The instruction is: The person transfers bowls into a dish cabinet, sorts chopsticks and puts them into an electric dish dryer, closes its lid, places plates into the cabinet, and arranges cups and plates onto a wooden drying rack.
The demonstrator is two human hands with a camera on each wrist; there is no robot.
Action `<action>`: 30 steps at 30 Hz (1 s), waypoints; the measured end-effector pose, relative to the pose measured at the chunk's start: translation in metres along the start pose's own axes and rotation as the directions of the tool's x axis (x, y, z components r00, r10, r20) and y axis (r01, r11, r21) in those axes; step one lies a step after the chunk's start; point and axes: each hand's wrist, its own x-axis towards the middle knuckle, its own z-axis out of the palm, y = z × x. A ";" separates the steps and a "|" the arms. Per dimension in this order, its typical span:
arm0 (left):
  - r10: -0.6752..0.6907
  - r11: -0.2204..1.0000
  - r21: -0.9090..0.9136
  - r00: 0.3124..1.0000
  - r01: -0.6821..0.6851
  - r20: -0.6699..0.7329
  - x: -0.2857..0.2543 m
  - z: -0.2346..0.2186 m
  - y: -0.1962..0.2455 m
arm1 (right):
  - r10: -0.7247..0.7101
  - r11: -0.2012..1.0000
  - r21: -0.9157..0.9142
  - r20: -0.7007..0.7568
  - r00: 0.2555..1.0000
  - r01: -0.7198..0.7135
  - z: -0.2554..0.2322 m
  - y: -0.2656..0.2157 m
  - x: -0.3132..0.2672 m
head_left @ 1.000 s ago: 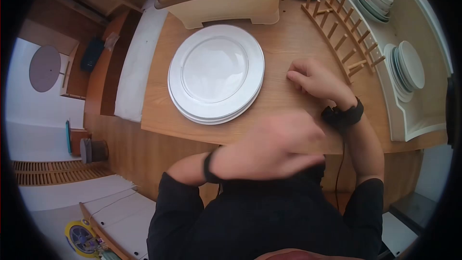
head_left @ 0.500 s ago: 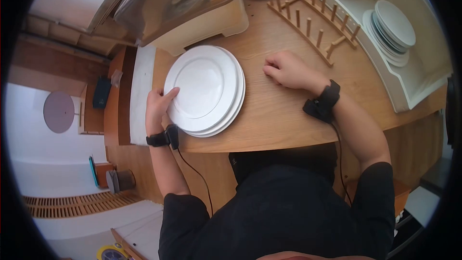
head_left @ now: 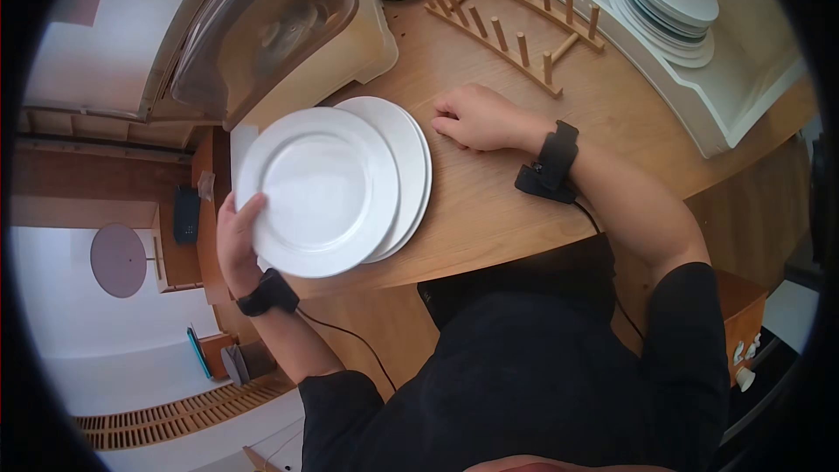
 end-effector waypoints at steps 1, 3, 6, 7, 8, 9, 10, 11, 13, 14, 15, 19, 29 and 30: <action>0.020 0.999 -0.030 1.000 -0.020 -0.002 -0.003 -0.004 0.007 | 0.003 1.000 0.008 -0.008 1.000 -0.003 0.000 0.001 0.000; 0.139 0.990 -0.034 0.990 -0.140 -0.029 -0.018 -0.003 0.027 | -0.044 0.998 -0.052 -0.022 0.999 0.043 -0.001 0.002 0.001; 0.273 0.958 -0.036 0.947 -0.283 -0.169 -0.046 0.017 0.077 | -0.042 0.998 -0.048 -0.036 0.998 0.040 0.000 0.001 -0.001; 0.379 0.903 -0.104 0.888 -0.416 -0.260 -0.058 0.038 0.091 | -0.040 0.998 -0.047 -0.038 0.998 0.038 -0.001 0.001 -0.001; 0.435 0.891 -0.034 0.870 -0.454 -0.231 -0.056 0.036 0.107 | -0.048 0.996 -0.078 -0.053 0.997 0.044 0.000 0.000 -0.001; 0.517 0.851 0.071 0.807 -0.520 -0.286 -0.058 0.051 0.124 | -0.059 0.993 -0.110 -0.067 0.996 0.051 0.000 -0.001 -0.001; 0.598 0.800 0.180 0.731 -0.573 -0.330 -0.056 0.068 0.141 | -0.061 0.992 -0.112 -0.064 0.996 0.053 -0.001 -0.001 -0.001; 0.678 0.735 0.240 0.684 -0.634 -0.270 -0.046 0.075 0.154 | -0.043 0.995 -0.096 -0.052 0.998 0.038 -0.001 -0.002 -0.001; 0.780 0.623 0.297 0.603 -0.724 -0.166 -0.025 0.104 0.178 | -0.028 0.996 -0.084 -0.042 0.999 0.024 -0.002 -0.002 -0.001; 0.810 0.582 0.298 0.572 -0.757 -0.127 -0.016 0.128 0.188 | -0.040 0.996 -0.076 -0.035 0.999 0.037 -0.001 0.000 -0.001; 0.837 0.539 0.304 0.540 -0.786 -0.087 0.001 0.143 0.192 | -0.052 0.996 -0.067 -0.030 0.998 0.050 -0.001 0.002 -0.001; 0.886 0.376 0.345 0.443 -0.860 0.138 0.077 0.194 0.209 | -0.048 0.997 -0.054 -0.017 0.999 0.047 -0.003 0.001 -0.002; 0.844 0.389 0.211 0.439 -0.897 0.308 0.162 0.278 0.200 | -0.109 0.990 -0.094 -0.089 0.990 0.101 0.006 0.014 0.004; 0.824 0.424 0.187 0.463 -0.886 0.326 0.171 0.280 0.197 | -0.107 0.991 -0.092 -0.091 0.990 0.098 0.006 0.012 0.004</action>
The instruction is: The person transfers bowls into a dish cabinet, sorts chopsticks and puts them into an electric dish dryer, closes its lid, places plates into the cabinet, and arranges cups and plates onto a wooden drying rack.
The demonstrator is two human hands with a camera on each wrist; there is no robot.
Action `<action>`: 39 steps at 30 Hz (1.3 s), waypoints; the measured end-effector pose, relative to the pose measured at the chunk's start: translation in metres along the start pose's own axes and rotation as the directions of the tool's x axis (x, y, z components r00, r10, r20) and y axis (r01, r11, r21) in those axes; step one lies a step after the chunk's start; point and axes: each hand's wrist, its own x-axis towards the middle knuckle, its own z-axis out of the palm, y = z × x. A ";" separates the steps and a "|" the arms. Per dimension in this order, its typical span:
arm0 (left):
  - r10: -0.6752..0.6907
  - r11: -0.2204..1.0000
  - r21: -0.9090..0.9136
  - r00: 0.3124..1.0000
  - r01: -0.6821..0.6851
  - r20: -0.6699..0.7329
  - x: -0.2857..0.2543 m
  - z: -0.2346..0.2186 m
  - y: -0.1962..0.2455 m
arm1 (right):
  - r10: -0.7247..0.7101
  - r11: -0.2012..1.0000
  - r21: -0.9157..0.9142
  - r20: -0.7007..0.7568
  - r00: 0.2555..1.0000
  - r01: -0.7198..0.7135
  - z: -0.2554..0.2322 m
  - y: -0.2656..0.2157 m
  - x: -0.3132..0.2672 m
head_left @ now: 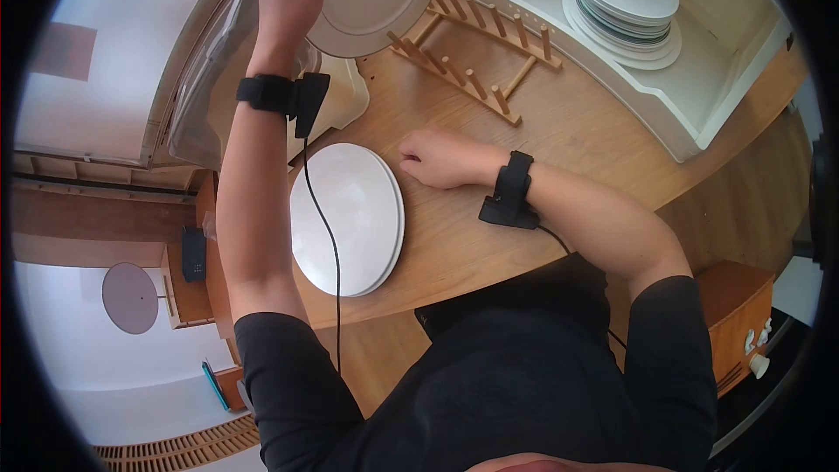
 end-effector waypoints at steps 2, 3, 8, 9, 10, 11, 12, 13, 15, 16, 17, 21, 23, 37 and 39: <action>-0.026 0.999 -0.036 0.999 0.027 0.028 0.003 0.005 -0.016 | 0.012 1.000 -0.012 0.010 1.000 -0.012 -0.003 -0.003 -0.002; -0.072 0.995 -0.072 0.996 0.075 0.050 0.005 0.006 -0.024 | 0.014 1.000 -0.011 0.009 1.000 -0.014 -0.002 -0.003 -0.002; -0.178 0.963 -0.203 0.984 0.178 0.019 0.007 0.011 -0.052 | -0.034 0.999 -0.009 -0.045 0.998 0.034 0.002 0.000 -0.001; -0.241 0.956 -0.153 0.967 0.251 0.086 0.008 0.006 -0.050 | -0.033 0.999 -0.007 -0.044 0.999 0.032 0.002 -0.001 -0.001; -0.304 0.942 -0.098 0.941 0.320 0.148 0.008 0.002 -0.048 | -0.036 0.999 -0.015 -0.044 0.998 0.035 0.001 -0.001 -0.001; -0.308 0.941 -0.100 0.940 0.324 0.147 0.009 0.002 -0.045 | -0.040 0.999 -0.024 -0.044 0.998 0.039 0.001 -0.002 -0.002; -0.355 0.934 -0.001 0.929 0.356 0.102 0.009 0.001 -0.045 | -0.040 0.999 -0.025 -0.040 0.998 0.039 0.000 -0.003 -0.002; -0.396 0.916 0.097 0.917 0.390 0.052 0.009 0.001 -0.044 | -0.039 0.999 -0.024 -0.041 0.998 0.038 -0.002 -0.005 -0.003; -0.375 0.922 0.124 0.926 0.367 0.042 0.007 -0.002 -0.043 | -0.042 0.999 -0.024 -0.036 0.998 0.041 -0.001 -0.005 -0.004; -0.351 0.927 0.153 0.936 0.342 0.037 0.006 -0.005 -0.043 | -0.046 0.999 -0.029 -0.043 0.998 0.045 -0.001 -0.005 -0.003; -0.355 0.925 0.155 0.934 0.346 0.030 0.004 -0.009 -0.043 | -0.051 0.998 -0.035 -0.051 0.997 0.050 0.000 -0.004 -0.003; -0.243 0.969 0.055 0.970 0.242 0.012 -0.017 -0.038 -0.014 | -0.002 1.000 -0.013 0.007 1.000 0.002 -0.002 -0.005 -0.002; -0.196 0.979 0.051 0.981 0.196 -0.010 -0.042 -0.064 0.026 | 0.002 1.000 -0.029 0.003 1.000 -0.002 -0.002 -0.005 -0.001; -0.891 0.405 0.597 0.446 0.693 0.087 -0.315 -0.137 -0.020 | -0.060 0.996 -0.069 -0.028 0.998 0.058 -0.002 -0.011 -0.002; -0.900 0.394 0.478 0.434 0.785 0.030 -0.325 -0.134 -0.022 | 0.017 1.000 -0.024 0.011 1.000 -0.017 -0.005 -0.018 -0.003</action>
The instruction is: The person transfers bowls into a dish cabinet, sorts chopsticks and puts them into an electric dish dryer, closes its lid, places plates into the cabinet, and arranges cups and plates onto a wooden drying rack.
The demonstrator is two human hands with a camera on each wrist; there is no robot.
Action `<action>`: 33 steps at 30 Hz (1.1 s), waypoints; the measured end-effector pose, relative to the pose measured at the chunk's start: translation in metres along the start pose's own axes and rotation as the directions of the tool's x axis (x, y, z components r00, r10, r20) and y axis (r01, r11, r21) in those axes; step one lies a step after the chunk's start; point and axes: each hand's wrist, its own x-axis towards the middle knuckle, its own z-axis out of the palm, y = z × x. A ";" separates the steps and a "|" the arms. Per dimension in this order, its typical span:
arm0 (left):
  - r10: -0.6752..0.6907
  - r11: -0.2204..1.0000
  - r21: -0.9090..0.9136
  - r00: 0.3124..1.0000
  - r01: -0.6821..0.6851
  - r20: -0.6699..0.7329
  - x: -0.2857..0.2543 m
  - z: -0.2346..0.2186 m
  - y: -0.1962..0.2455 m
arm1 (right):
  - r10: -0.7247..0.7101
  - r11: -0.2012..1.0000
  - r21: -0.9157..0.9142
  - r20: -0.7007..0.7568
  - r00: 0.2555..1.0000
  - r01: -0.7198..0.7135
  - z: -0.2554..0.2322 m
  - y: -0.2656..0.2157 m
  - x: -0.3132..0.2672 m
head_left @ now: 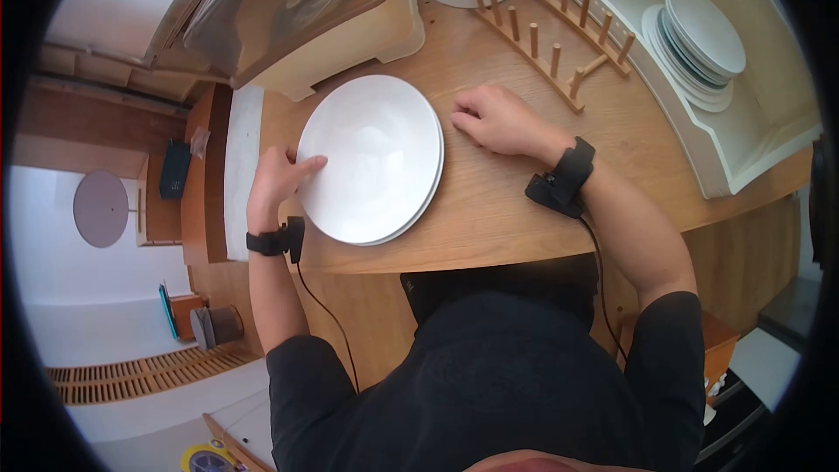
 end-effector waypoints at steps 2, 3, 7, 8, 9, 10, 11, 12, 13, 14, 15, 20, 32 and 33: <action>-0.037 0.999 -0.040 0.999 0.036 -0.034 0.006 -0.001 -0.014 | 0.058 0.998 0.012 0.049 0.997 -0.058 -0.002 -0.004 0.001; -0.057 0.996 -0.068 0.996 0.052 -0.065 0.010 -0.002 -0.020 | 0.121 0.992 0.027 0.077 0.990 -0.124 -0.002 -0.004 0.002; -0.081 0.988 -0.133 0.996 0.083 0.025 0.018 -0.002 -0.028 | 0.063 0.998 0.007 0.029 0.998 -0.064 -0.002 -0.004 0.001; -0.076 0.989 -0.122 0.996 0.081 0.046 0.017 -0.001 -0.027 | 0.097 0.995 0.025 0.052 0.994 -0.099 -0.002 -0.005 0.001; -0.069 0.991 -0.109 0.995 0.077 0.067 0.018 0.001 -0.026 | 0.132 0.990 0.044 0.073 0.989 -0.135 -0.003 -0.006 0.001; -0.060 0.992 -0.104 0.996 0.068 0.073 0.020 0.003 -0.029 | 0.139 0.989 0.048 0.064 0.988 -0.142 -0.002 -0.005 0.000; -0.054 0.963 -0.255 0.987 0.092 0.151 0.023 0.005 -0.035 | 0.098 0.994 0.046 0.056 0.994 -0.101 -0.001 -0.002 0.000; -0.037 0.909 -0.398 0.973 0.126 0.226 0.026 0.007 -0.039 | 0.056 0.997 0.042 0.049 0.997 -0.058 0.000 0.000 0.000; -0.028 0.912 -0.394 0.973 0.118 0.228 0.028 0.008 -0.042 | 0.060 0.997 0.044 0.039 0.997 -0.062 0.001 0.002 0.001; 0.002 0.877 -0.464 0.964 0.126 0.265 0.031 0.009 -0.045 | 0.027 0.999 0.025 0.025 0.999 -0.027 0.002 0.004 0.002; 0.034 0.836 -0.531 0.953 0.137 0.300 0.031 0.010 -0.047 | -0.006 1.000 0.005 0.011 1.000 0.006 0.002 0.004 0.001; 0.040 0.766 -0.608 0.927 0.211 0.372 0.030 -0.001 -0.051 | -0.030 0.999 -0.011 0.002 1.000 0.030 0.001 0.006 0.000; 0.197 0.618 -0.785 0.977 -0.053 0.088 -0.004 -0.088 -0.024 | -0.050 0.998 -0.048 -0.031 0.998 0.048 0.003 0.012 0.001; 0.210 0.600 -0.795 0.977 -0.093 0.044 -0.017 -0.095 -0.003 | -0.047 0.998 -0.049 -0.025 0.999 0.046 0.004 0.012 0.000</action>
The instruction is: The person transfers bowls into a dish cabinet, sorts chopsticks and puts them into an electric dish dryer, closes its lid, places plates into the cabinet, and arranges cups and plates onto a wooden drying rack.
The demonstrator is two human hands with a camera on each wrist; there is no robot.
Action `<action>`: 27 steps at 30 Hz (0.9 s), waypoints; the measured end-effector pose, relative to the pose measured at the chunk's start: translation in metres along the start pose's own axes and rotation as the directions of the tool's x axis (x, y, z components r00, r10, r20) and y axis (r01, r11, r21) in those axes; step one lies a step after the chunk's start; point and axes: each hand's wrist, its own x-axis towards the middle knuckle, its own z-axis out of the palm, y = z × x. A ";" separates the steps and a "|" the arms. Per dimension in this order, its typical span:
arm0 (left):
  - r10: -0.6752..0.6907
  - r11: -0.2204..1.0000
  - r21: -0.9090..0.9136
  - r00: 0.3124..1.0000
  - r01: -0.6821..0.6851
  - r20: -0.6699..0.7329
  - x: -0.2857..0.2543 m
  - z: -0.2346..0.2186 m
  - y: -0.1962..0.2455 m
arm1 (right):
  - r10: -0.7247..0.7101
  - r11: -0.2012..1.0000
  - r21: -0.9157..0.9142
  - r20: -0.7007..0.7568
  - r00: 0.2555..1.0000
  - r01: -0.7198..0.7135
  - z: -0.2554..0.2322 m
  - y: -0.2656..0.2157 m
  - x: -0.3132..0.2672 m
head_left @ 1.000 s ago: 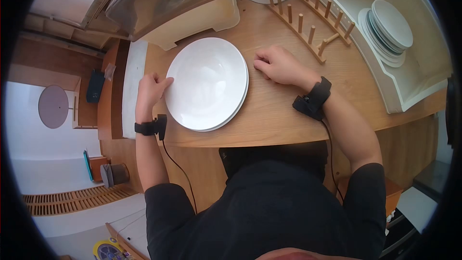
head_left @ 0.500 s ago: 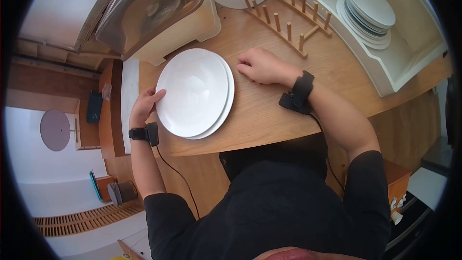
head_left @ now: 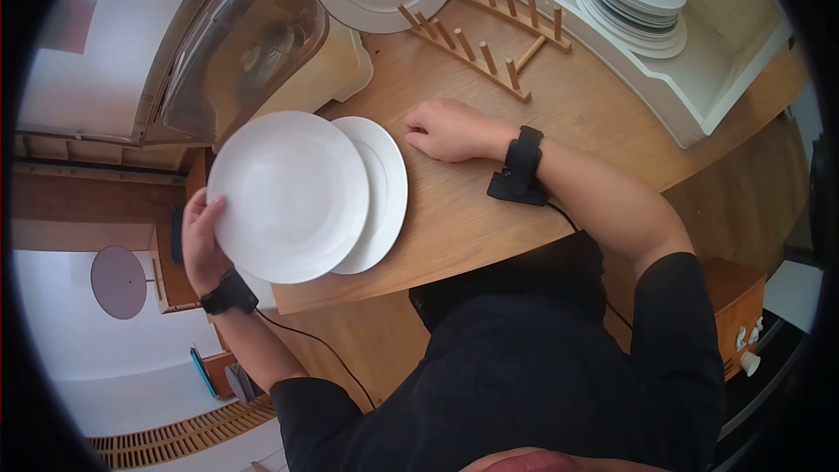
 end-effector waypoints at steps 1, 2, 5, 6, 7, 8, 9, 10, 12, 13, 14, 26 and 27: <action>0.071 0.997 0.031 0.997 -0.071 -0.019 -0.005 0.007 0.016 | 0.004 1.000 0.003 -0.001 1.000 -0.004 0.000 0.000 0.000; 0.143 0.988 0.061 0.989 -0.141 -0.037 -0.010 0.012 0.030 | 0.010 1.000 0.016 0.001 1.000 -0.010 0.000 0.000 0.000; 0.449 0.877 0.293 0.866 -0.380 -0.220 -0.013 0.030 0.073 | -0.008 1.000 0.019 -0.015 1.000 0.008 0.002 0.002 0.000; 0.449 0.877 0.293 0.866 -0.380 -0.222 -0.011 0.037 0.086 | -0.033 0.999 0.006 -0.035 0.999 0.033 0.003 0.003 0.001; 0.577 0.789 0.362 0.801 -0.497 -0.159 -0.006 0.045 0.099 | -0.035 0.999 0.005 -0.034 0.999 0.035 0.004 0.004 0.001; 0.690 0.680 0.419 0.719 -0.602 -0.086 -0.001 0.056 0.111 | -0.038 0.999 0.010 -0.035 0.999 0.039 0.005 0.005 0.001; 0.762 0.597 0.480 0.642 -0.643 -0.089 0.004 0.081 0.122 | -0.042 0.999 0.014 -0.038 0.998 0.042 0.005 0.005 0.001; 0.827 0.508 0.537 0.556 -0.674 -0.083 0.011 0.108 0.129 | -0.042 0.999 0.012 -0.041 0.998 0.043 0.004 0.004 0.002; 0.882 0.402 0.587 0.469 -0.702 -0.044 0.034 0.135 0.136 | -0.015 1.000 -0.027 0.011 1.000 0.015 0.000 0.001 0.001; 0.892 0.387 0.520 0.453 -0.762 0.000 0.052 0.145 0.139 | -0.013 0.999 -0.030 0.006 1.000 0.013 0.002 0.003 0.002; 0.901 0.369 0.448 0.432 -0.814 0.042 0.069 0.155 0.141 | -0.026 1.000 -0.005 -0.009 1.000 0.026 0.007 0.008 0.003; 0.920 0.032 0.586 0.254 -0.809 0.300 0.170 0.260 0.146 | -0.044 0.999 -0.030 -0.016 0.999 0.044 0.006 0.004 0.000; 0.912 0.059 0.567 0.276 -0.821 0.305 0.174 0.265 0.144 | -0.059 0.998 -0.035 -0.028 0.998 0.058 0.007 0.004 -0.001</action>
